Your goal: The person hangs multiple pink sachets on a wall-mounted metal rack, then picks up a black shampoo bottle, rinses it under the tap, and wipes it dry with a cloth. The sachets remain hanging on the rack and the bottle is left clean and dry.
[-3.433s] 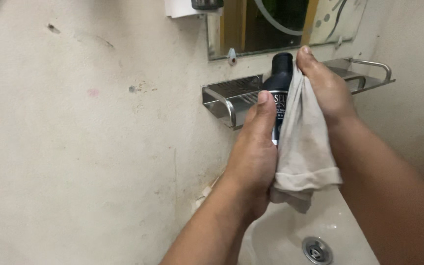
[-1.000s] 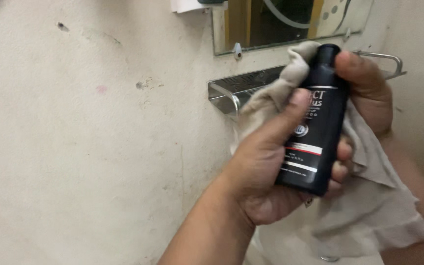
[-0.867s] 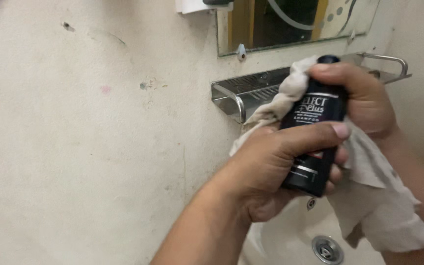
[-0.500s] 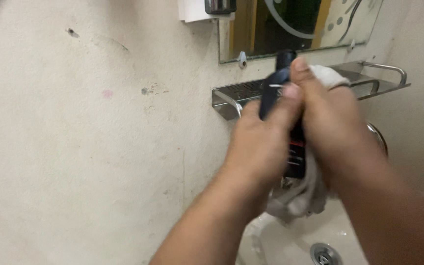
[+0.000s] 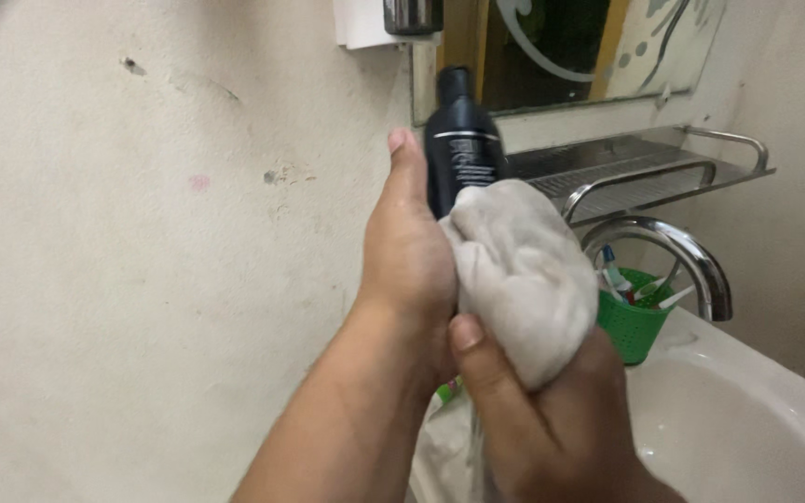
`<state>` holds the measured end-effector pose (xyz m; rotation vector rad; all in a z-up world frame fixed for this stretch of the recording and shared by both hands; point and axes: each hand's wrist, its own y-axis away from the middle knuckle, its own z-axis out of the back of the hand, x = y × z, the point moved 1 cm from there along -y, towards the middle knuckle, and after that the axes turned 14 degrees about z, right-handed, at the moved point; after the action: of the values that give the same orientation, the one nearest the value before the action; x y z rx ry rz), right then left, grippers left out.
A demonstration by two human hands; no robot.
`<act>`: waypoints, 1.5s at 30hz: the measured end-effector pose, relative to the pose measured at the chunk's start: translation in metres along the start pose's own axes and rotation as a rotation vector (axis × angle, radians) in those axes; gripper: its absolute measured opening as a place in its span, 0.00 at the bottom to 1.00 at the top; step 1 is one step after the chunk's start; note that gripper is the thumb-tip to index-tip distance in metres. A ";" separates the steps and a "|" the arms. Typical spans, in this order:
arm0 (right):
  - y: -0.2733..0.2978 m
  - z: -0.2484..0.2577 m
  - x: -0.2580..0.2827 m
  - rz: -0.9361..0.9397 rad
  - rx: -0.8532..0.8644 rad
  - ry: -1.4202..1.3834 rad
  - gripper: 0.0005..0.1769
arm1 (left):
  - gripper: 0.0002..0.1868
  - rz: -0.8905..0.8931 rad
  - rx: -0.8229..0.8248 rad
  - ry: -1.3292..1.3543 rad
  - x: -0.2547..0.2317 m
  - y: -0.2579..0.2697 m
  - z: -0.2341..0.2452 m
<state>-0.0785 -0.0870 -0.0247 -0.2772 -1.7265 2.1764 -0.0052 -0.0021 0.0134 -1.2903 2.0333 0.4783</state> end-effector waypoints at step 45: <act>-0.013 0.011 -0.075 -0.753 0.099 -0.446 0.34 | 0.32 -0.197 -0.255 -0.783 0.004 -0.025 0.015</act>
<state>-0.0115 -0.1235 -0.0139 0.8116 -1.5514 1.7989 0.0214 -0.0059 0.0011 -1.1737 1.2099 0.9886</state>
